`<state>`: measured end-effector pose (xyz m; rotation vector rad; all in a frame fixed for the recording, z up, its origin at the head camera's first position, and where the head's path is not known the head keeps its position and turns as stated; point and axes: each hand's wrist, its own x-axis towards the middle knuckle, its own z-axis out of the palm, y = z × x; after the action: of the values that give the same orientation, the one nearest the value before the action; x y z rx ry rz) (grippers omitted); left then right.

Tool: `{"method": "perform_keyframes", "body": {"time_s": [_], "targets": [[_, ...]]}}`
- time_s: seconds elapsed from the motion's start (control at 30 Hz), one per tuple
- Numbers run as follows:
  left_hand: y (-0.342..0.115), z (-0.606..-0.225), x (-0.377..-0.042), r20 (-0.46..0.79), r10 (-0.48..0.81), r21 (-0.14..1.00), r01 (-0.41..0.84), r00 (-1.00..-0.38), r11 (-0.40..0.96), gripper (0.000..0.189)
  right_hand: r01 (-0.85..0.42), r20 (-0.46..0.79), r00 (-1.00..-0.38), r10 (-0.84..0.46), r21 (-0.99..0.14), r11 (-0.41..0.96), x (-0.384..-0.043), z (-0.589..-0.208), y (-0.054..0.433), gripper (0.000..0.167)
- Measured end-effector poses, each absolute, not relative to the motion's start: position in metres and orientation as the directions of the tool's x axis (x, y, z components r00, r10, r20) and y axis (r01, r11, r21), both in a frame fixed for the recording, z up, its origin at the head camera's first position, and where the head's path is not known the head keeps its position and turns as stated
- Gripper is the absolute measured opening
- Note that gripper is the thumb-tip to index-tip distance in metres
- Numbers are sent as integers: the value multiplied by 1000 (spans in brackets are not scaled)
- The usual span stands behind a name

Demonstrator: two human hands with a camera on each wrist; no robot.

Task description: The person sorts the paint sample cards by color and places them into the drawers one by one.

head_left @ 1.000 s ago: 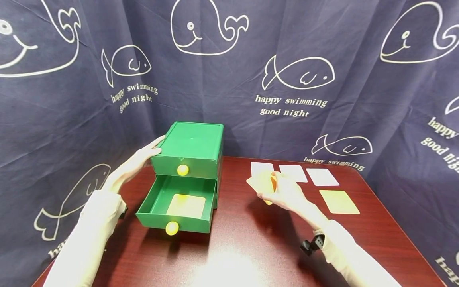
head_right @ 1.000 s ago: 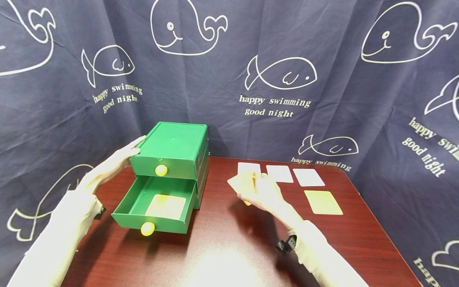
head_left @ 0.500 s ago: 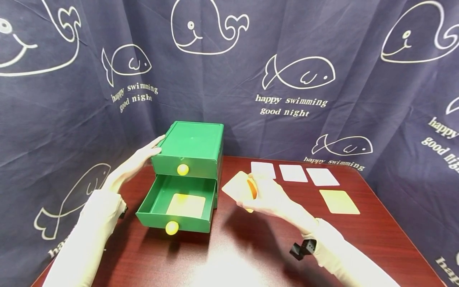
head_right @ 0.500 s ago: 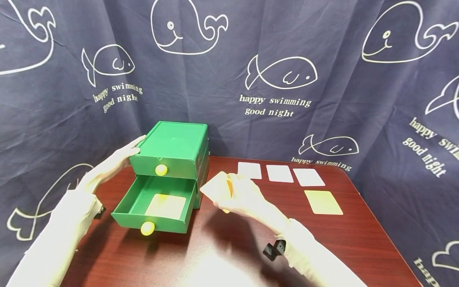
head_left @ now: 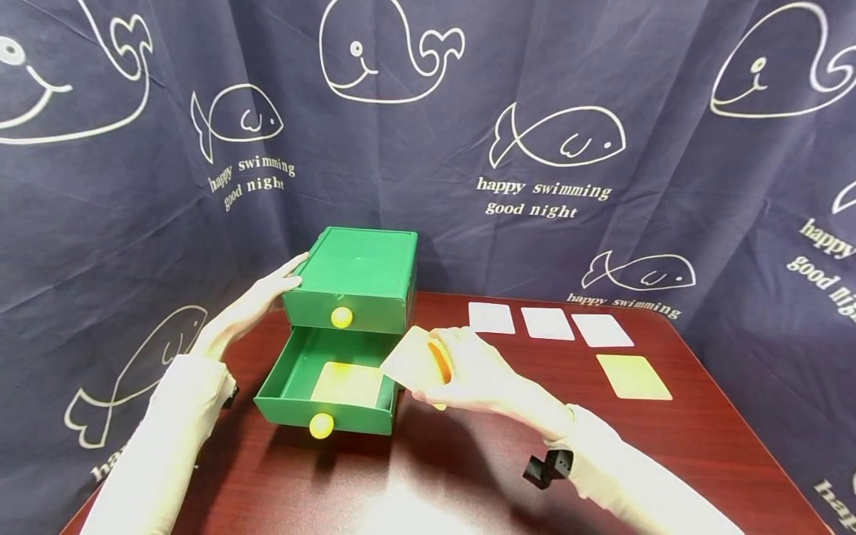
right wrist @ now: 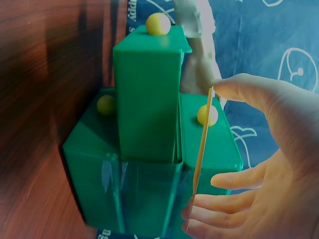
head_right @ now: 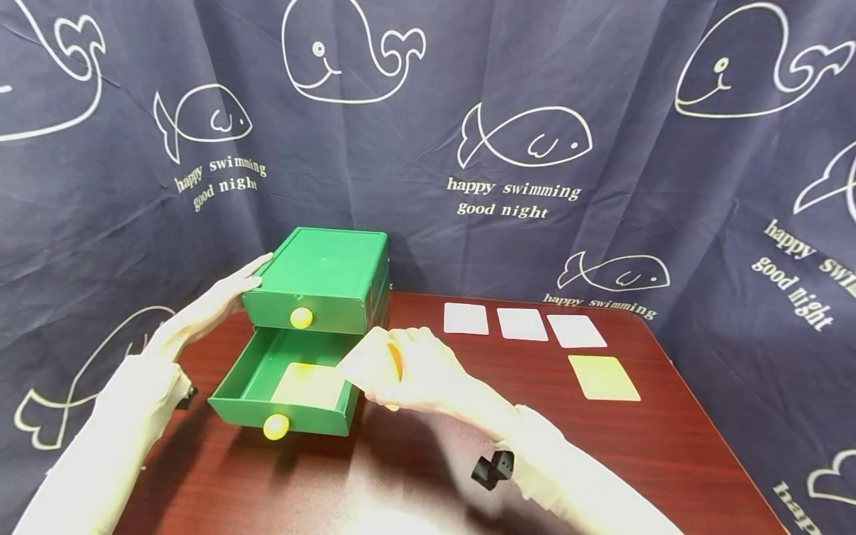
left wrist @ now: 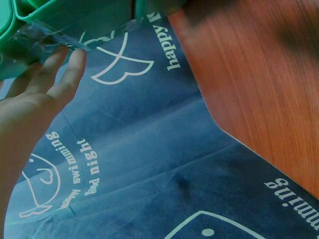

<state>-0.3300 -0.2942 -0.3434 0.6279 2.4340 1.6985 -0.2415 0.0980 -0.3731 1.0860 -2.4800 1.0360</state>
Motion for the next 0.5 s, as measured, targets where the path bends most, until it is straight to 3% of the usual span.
{"method": "perform_keyframes", "body": {"time_s": [0.03,0.1,0.5], "targets": [[-294,-343,-330,144,389,917,270,-910,293,56,-696,421,-717,-556,-390,603,-235,-352,97,54],[-294,-343,-330,140,386,918,266,-912,294,57,-670,352,-738,-575,-292,682,-232,-342,92,66],[-295,-343,-330,148,394,914,278,-907,296,56,-696,298,-717,-630,-259,670,-228,-333,62,67]]}}
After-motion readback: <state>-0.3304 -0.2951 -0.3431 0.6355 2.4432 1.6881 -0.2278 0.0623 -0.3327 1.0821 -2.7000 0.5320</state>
